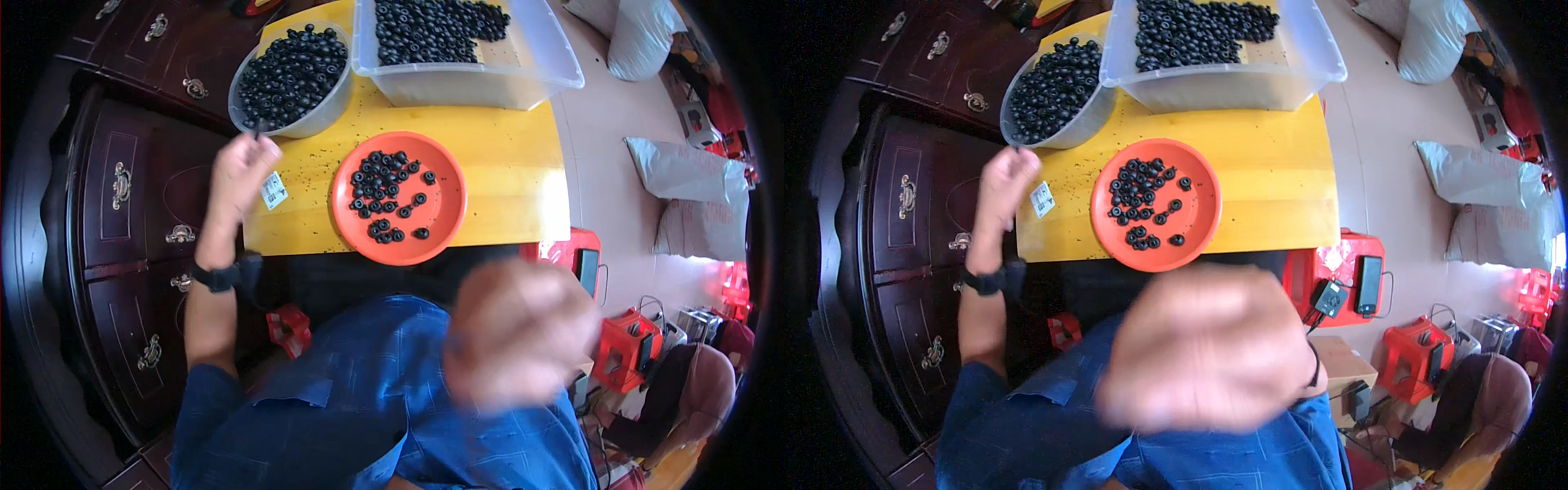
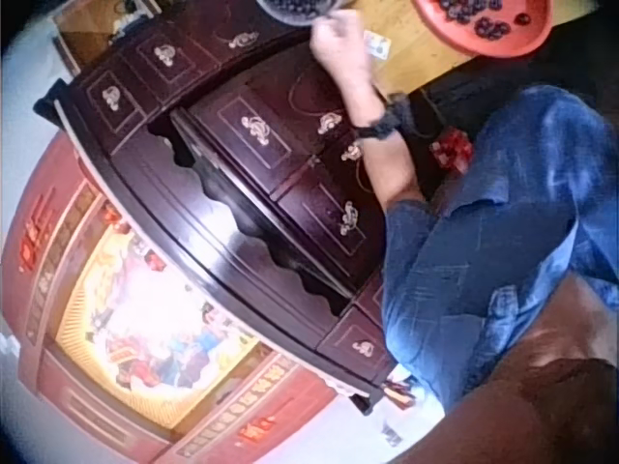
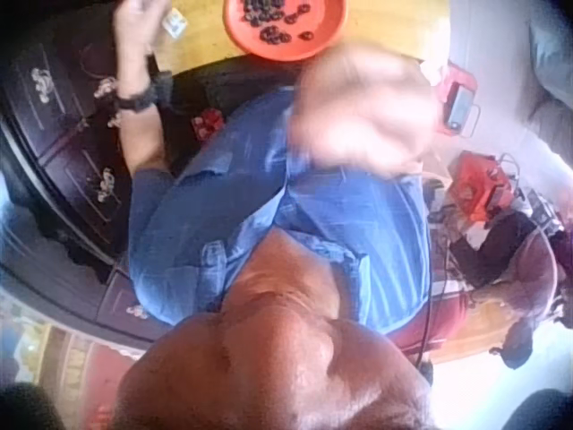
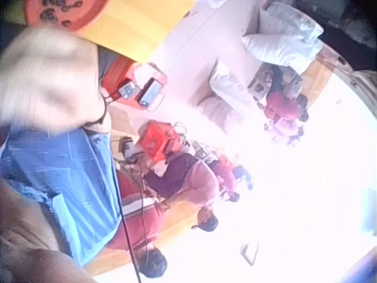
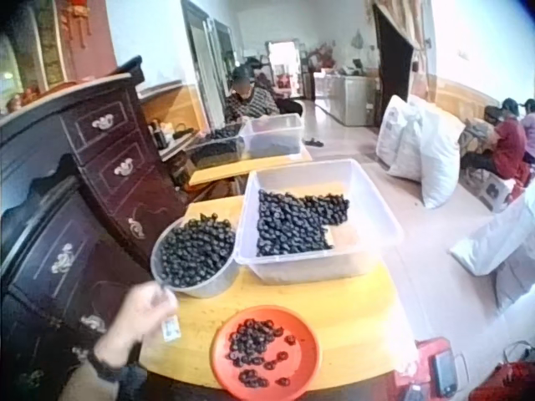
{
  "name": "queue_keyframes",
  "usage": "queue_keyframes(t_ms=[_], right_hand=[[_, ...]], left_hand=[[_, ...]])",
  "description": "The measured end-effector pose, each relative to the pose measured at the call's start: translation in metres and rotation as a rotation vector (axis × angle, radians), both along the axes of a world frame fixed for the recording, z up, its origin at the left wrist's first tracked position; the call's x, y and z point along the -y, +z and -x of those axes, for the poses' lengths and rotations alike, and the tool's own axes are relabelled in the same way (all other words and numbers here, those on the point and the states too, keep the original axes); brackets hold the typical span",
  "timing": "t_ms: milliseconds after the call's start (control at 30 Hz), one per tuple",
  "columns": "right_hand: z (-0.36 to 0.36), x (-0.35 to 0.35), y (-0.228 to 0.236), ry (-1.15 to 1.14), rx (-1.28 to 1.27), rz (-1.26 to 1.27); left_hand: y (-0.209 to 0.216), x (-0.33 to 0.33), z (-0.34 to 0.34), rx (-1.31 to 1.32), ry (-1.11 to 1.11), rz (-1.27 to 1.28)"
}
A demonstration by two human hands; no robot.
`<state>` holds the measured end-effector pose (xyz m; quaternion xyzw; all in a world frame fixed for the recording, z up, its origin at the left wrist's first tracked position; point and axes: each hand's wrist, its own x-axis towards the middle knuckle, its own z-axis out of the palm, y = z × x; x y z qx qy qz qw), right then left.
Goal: Sorting and inspecting black berries or small fruits at a table.
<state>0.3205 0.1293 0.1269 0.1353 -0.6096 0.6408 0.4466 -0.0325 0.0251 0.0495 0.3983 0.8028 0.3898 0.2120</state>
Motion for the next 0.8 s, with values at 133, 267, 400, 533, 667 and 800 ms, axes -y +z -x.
queue_keyframes(t_ms=[133, 267, 400, 533, 667, 800], right_hand=[[0.026, -0.010, -0.079, -0.329, 0.789, -0.041], [0.036, 0.000, -0.118, -0.512, 0.841, -0.376], [0.049, 0.014, -0.134, -0.657, 1.028, -0.694], [0.044, 0.023, -0.141, -0.628, 1.067, -0.788], [0.044, 0.029, -0.142, -0.517, 1.046, -0.779], [0.042, 0.035, -0.143, -0.474, 0.975, -0.819]], left_hand=[[-0.031, 0.033, -0.048, 0.020, -0.051, 0.038], [-0.056, 0.037, -0.078, 0.072, -0.090, 0.009], [-0.067, 0.036, -0.084, 0.009, -0.052, 0.219], [-0.081, 0.027, -0.095, 0.168, 0.020, 0.087], [-0.085, 0.027, -0.094, 0.161, 0.032, 0.049], [-0.093, 0.030, -0.090, 0.155, 0.035, 0.016]])
